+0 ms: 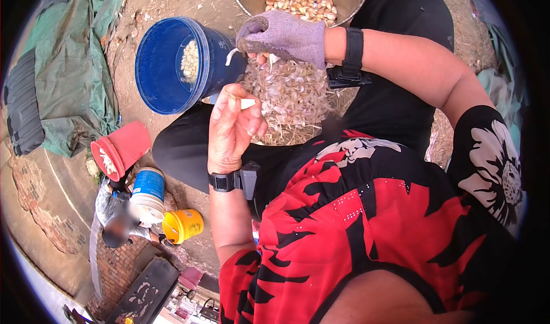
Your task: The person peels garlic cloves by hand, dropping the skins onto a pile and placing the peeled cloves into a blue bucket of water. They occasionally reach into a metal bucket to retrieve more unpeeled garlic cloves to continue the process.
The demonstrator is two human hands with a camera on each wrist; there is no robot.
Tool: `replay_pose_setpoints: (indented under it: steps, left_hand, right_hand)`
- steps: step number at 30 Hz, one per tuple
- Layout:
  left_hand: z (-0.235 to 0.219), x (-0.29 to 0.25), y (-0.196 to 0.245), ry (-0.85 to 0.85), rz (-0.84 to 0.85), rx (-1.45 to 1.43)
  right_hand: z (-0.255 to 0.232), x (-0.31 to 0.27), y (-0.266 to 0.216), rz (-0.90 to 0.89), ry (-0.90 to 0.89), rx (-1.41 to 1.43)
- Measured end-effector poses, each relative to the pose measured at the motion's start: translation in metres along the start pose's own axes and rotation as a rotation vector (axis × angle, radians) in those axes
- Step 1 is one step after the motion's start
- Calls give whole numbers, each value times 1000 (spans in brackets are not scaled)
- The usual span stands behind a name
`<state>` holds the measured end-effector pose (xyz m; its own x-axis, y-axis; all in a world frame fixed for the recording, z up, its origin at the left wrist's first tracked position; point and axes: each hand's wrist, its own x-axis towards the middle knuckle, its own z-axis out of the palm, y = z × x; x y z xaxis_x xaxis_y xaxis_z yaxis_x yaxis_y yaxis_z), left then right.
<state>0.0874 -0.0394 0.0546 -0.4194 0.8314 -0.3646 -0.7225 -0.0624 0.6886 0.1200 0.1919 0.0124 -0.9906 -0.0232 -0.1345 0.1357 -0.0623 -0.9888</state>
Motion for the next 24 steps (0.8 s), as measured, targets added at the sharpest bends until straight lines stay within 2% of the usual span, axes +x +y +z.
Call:
replay_pose_setpoints:
  steps: [2,3,4,6,7,8,10,11,13,14,15,16,18,22,24]
  left_hand:
    - [-18,4,23,108,109,0]
    - [-33,9,41,199,189,102]
    - [-47,13,58,290,270,205]
    - [-46,19,85,686,325,704]
    - [-54,24,93,919,311,1114]
    - [-54,24,93,917,318,1112]
    - [-39,26,86,837,459,1196]
    - [-30,29,72,738,517,1038]
    - [0,28,44,599,482,950]
    - [5,29,31,515,495,1062]
    - [21,29,21,437,499,1128]
    - [32,30,16,406,456,1304]
    - [31,34,4,328,457,1435]
    - [21,35,-2,318,440,1554]
    - [24,30,0,308,412,1483]
  right_hand:
    - [-4,0,0,88,-5,282]
    - [-6,13,40,-47,-108,487]
    - [-5,11,39,-46,-110,482]
    - [-1,8,32,288,-189,934]
    - [0,10,37,277,-278,999]
    - [0,11,40,273,-277,993]
    - [6,7,33,394,-325,1127]
    - [9,10,42,351,-398,1140]
    - [9,4,35,339,-407,1131]
    - [7,1,31,328,-420,1127]
    - [3,-4,31,224,-459,1039]
    - [-1,-6,30,225,-461,1037]
    - [-4,-8,28,-175,-345,-321]
    - [-2,-4,40,-245,-313,-432]
    - [2,-1,45,-188,-325,-202]
